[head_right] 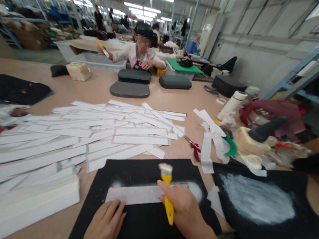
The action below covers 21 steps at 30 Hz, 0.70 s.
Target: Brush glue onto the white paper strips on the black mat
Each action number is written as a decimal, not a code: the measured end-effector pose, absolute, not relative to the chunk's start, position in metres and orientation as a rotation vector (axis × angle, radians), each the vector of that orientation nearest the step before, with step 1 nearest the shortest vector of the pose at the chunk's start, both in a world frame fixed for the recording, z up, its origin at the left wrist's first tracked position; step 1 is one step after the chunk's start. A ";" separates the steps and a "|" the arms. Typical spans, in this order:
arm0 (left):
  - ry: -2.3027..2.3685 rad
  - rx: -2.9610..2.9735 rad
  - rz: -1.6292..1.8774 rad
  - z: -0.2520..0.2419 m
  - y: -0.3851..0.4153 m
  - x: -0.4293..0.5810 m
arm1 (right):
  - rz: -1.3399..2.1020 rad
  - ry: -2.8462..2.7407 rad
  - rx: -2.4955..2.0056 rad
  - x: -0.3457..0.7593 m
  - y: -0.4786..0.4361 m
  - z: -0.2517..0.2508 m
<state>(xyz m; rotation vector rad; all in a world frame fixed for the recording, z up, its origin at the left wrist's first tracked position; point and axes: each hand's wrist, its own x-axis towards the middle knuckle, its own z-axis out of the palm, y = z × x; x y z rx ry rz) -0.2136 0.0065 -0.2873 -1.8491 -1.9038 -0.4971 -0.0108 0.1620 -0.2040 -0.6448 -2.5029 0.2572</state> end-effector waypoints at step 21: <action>-1.903 -1.892 -0.644 -0.281 0.005 -0.216 | -0.020 -2.282 -1.223 0.064 0.196 -0.209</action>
